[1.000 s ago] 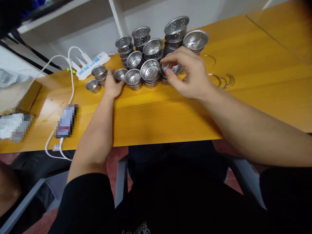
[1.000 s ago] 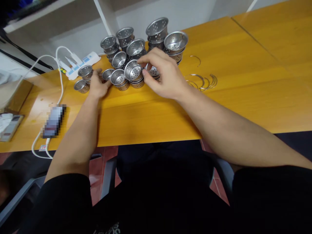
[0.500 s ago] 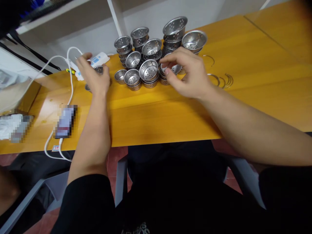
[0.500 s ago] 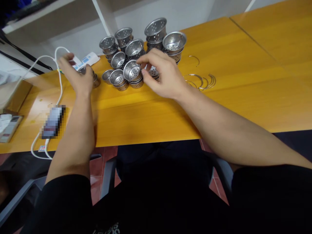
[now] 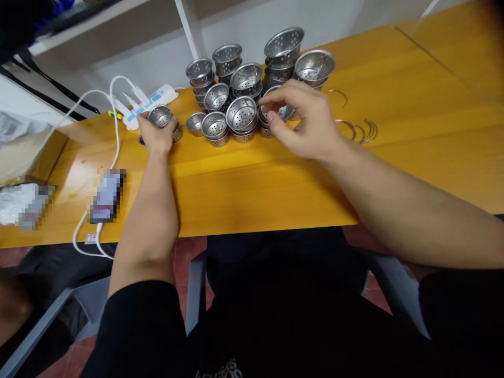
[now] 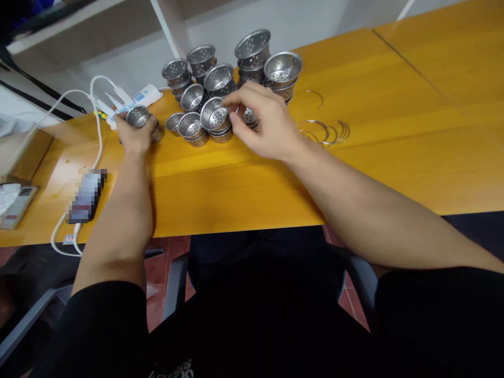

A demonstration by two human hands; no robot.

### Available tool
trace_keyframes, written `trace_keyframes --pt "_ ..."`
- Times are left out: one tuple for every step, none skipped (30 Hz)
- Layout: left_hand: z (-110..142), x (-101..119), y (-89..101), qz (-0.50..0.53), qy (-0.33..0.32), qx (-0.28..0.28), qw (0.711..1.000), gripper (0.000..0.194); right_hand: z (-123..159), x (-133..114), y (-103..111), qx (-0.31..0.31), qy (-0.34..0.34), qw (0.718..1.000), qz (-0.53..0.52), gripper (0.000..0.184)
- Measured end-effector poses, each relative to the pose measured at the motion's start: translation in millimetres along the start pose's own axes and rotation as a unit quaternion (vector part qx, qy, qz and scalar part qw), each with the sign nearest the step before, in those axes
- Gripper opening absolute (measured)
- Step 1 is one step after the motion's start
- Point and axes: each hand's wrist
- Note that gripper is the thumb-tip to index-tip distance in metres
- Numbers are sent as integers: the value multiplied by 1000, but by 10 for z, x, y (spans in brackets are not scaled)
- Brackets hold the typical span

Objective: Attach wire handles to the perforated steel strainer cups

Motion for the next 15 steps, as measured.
trace_keyframes --pt "20 40 -24 -19 48 77 996 117 4 -36 16 -7 -5 1000 12 44" --pt "41 86 -49 -28 83 129 988 120 7 -72 30 -16 -12 1000 24 43" --pt "56 137 -73 -33 99 144 984 118 9 -104 41 -23 -21 999 33 40" --pt "65 189 -95 -36 102 144 984 115 10 -127 50 -27 -27 999 38 37" --pt "63 242 -114 -40 97 144 984 113 7 -139 57 -28 -28 998 40 34" --pt "51 297 -131 -43 89 151 983 114 0 -138 67 -22 -22 999 40 30" --pt "29 355 -147 -44 79 171 981 120 -12 -124 85 -10 -15 999 42 25" --pt "0 417 -162 -39 69 198 977 128 -29 -101 115 5 -9 999 49 21" --pt "-32 483 -176 -29 57 226 972 136 -51 -71 163 23 -10 998 64 18" --pt "-65 553 -191 -16 42 248 968 143 -77 -39 232 37 -20 995 88 17" --pt "-94 628 -206 -4 24 255 967 145 -107 -9 323 50 -40 991 121 19" --pt "-117 707 -222 6 3 252 968 144 -137 16 432 53 -65 984 156 20" --pt "-131 791 -238 12 -18 241 970 141 -166 35 554 36 -98 975 195 20" --pt "-135 879 -255 17 -38 226 973 137 -193 50 680 23 -135 964 226 20" --pt "-128 971 -277 20 -58 217 974 133 -216 65 803 -34 -174 951 254 21"
Point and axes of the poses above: each hand's wrist, its own z-axis away from the middle knuckle, its own y-axis out of the back of the hand, x = y × z, and after that the axes turned 9 degrees about z, right-handed
